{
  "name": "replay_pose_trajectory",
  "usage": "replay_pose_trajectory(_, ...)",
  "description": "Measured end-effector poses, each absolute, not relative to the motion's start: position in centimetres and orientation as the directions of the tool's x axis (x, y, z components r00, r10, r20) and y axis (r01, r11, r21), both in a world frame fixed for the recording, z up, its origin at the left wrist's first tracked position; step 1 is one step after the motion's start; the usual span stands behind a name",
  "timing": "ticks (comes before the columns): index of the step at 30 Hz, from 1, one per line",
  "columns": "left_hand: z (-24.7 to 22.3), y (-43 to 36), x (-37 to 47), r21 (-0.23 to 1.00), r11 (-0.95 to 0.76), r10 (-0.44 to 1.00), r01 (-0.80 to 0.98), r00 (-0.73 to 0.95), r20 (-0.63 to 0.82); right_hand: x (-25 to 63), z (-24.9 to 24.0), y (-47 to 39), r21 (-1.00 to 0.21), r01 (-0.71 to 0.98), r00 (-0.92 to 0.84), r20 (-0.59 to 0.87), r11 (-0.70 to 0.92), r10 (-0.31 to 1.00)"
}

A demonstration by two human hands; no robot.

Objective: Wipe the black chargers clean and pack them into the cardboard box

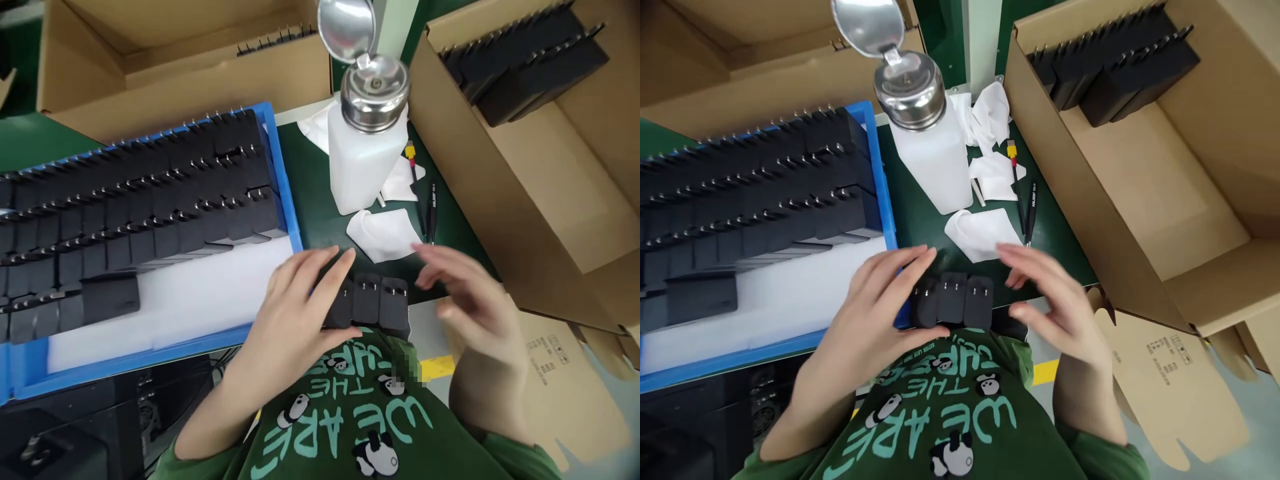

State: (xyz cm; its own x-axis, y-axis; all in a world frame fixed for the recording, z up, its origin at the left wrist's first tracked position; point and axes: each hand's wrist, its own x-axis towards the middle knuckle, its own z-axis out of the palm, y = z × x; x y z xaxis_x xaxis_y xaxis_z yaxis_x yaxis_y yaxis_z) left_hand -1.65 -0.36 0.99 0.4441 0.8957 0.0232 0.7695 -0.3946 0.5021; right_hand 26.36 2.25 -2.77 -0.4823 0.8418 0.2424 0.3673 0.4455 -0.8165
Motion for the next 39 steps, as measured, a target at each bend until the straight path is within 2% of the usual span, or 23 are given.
replay_pose_trajectory(2, 0.8, 0.1, -2.1, 0.547, -0.395, 0.888, 0.738, 0.459, 0.022, 26.2, -2.6, 3.4, -0.672, 0.523, -0.416, 0.335, 0.524, 0.845)
replay_pose_trajectory(4, 0.3, 0.5, -2.1, 0.626, -0.387, 0.869, 0.677, 0.495, 0.001, 25.4, -2.9, 4.7, -0.474, 0.646, -0.494, 0.338, 0.599, 0.801)
replay_pose_trajectory(5, 0.1, 0.7, -2.0, 0.657, -0.376, 0.86, 0.653, 0.51, -0.014, 24.8, -3.0, 5.4, -0.402, 0.661, -0.548, 0.319, 0.634, 0.773)
replay_pose_trajectory(7, -0.5, 0.8, -1.5, 0.692, -0.355, 0.855, 0.629, 0.517, -0.032, 23.7, -3.4, 6.5, -0.341, 0.652, -0.606, 0.302, 0.678, 0.735)
replay_pose_trajectory(9, -0.8, 0.8, -1.0, 0.714, -0.34, 0.864, 0.613, 0.502, -0.02, 22.9, -3.3, 7.2, -0.374, 0.646, -0.581, 0.326, 0.666, 0.746)
replay_pose_trajectory(10, -0.9, 0.8, -0.8, 0.722, -0.335, 0.871, 0.606, 0.492, -0.008, 22.6, -3.0, 7.3, -0.432, 0.639, -0.533, 0.348, 0.636, 0.771)
replay_pose_trajectory(12, -0.9, 0.7, -0.6, 0.73, -0.334, 0.876, 0.597, 0.483, 0.007, 22.4, -2.2, 7.1, -0.644, 0.584, -0.353, 0.347, 0.494, 0.869)
replay_pose_trajectory(14, -0.6, 0.6, -0.9, 0.715, -0.349, 0.873, 0.606, 0.487, 0.013, 22.5, -1.3, 6.4, -0.868, 0.41, -0.102, 0.264, 0.282, 0.959)
replay_pose_trajectory(16, -0.2, 0.4, -1.5, 0.686, -0.365, 0.875, 0.629, 0.484, 0.022, 22.9, -0.5, 5.5, -0.971, 0.199, 0.118, 0.16, 0.134, 0.98)
replay_pose_trajectory(18, 0.0, 0.1, -2.3, 0.659, -0.369, 0.883, 0.656, 0.469, 0.027, 23.5, 0.0, 4.5, -0.987, 0.117, 0.27, 0.141, 0.113, 0.952)
replay_pose_trajectory(20, 0.1, -0.1, -3.0, 0.643, -0.36, 0.89, 0.676, 0.455, 0.021, 24.3, 0.3, 3.5, -0.98, 0.16, 0.363, 0.169, 0.118, 0.916)
replay_pose_trajectory(29, -0.7, 0.0, -3.6, 0.62, -0.401, 0.881, 0.675, 0.47, 0.058, 24.1, 1.2, -0.9, -0.912, 0.383, 0.484, 0.332, 0.145, 0.81)
replay_pose_trajectory(31, -0.5, 0.0, -3.6, 0.604, -0.412, 0.88, 0.682, 0.47, 0.071, 24.5, 1.8, -1.5, -0.901, 0.415, 0.407, 0.311, 0.13, 0.859)
replay_pose_trajectory(32, -0.4, -0.2, -3.5, 0.592, -0.427, 0.881, 0.684, 0.463, 0.1, 25.0, 2.1, -1.7, -0.888, 0.436, 0.279, 0.29, 0.149, 0.915)
replay_pose_trajectory(34, 0.2, -0.8, -3.0, 0.568, -0.483, 0.869, 0.667, 0.443, 0.219, 26.6, 2.7, -1.8, -0.857, 0.442, -0.133, 0.228, 0.264, 0.965)
replay_pose_trajectory(36, 0.8, -1.8, -1.9, 0.569, -0.569, 0.822, 0.594, 0.412, 0.393, 27.8, 3.0, -1.7, -0.865, 0.363, -0.456, 0.159, 0.346, 0.876)
replay_pose_trajectory(37, 1.1, -2.4, -1.2, 0.573, -0.616, 0.788, 0.541, 0.406, 0.463, 28.1, 3.0, -1.7, -0.882, 0.297, -0.546, 0.156, 0.365, 0.823)
replay_pose_trajectory(39, 1.7, -3.5, 0.1, 0.587, -0.686, 0.726, 0.43, 0.464, 0.507, 27.8, 2.9, -1.7, -0.916, 0.138, -0.647, 0.204, 0.376, 0.735)
